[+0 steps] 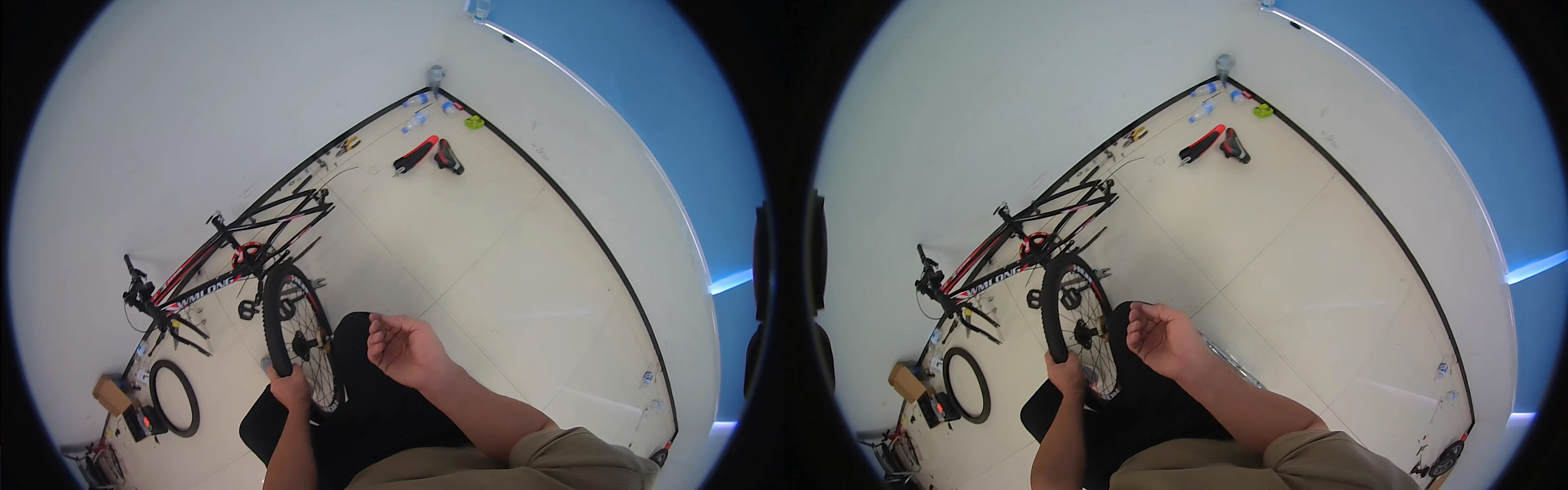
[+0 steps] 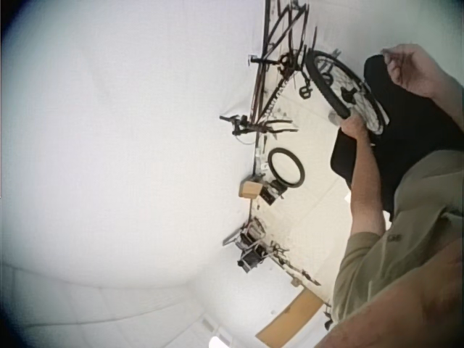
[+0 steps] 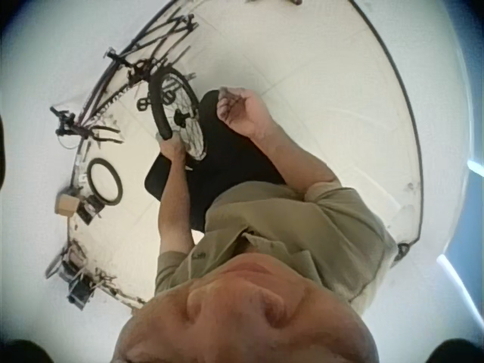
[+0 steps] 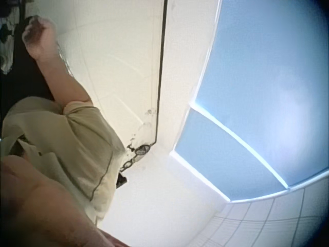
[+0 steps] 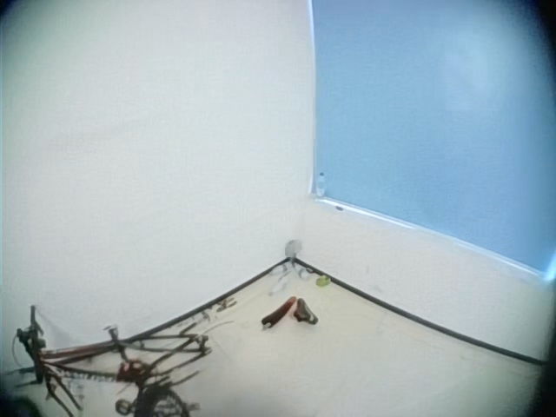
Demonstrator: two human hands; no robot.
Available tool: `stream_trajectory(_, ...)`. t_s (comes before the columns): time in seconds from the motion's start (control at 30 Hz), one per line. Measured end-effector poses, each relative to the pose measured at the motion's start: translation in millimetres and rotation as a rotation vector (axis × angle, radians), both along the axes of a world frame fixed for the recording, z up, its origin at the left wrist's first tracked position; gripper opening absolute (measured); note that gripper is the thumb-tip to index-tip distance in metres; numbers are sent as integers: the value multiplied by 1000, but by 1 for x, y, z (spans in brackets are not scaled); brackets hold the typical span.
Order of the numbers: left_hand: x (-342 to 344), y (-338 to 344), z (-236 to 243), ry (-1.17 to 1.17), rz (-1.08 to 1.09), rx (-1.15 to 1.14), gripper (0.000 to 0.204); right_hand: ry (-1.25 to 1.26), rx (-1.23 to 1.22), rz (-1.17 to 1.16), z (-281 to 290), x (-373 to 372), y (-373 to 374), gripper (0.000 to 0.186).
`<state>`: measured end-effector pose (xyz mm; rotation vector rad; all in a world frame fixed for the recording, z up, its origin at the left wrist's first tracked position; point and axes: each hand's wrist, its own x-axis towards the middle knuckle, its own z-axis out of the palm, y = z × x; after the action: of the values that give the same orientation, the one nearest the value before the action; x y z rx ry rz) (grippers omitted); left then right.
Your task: The person mounts a bicycle tire onto a wheel rim by hand, repeatedly seating the tire bead around the rim and pressing it into place. The person rotates the wheel and adjusts the tire to ensure it is properly seated.
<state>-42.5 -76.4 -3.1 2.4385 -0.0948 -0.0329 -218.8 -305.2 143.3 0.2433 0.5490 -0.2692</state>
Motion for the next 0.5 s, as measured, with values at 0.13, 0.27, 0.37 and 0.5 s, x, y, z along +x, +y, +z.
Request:
stream_trajectory(0.13,0,-5,-1,59,2,37,30,92,-47,-122,-18,-3,-11,14)
stream_trajectory(0.27,3,-4,-5,39,-3,27,32,44,-41,-87,-28,-1,-5,15)
stream_trajectory(0.37,6,1,-8,56,0,15,36,61,-30,-81,-29,3,-2,16)
stream_trajectory(0.5,4,-4,-3,96,8,25,41,106,-37,-62,-30,4,2,17)
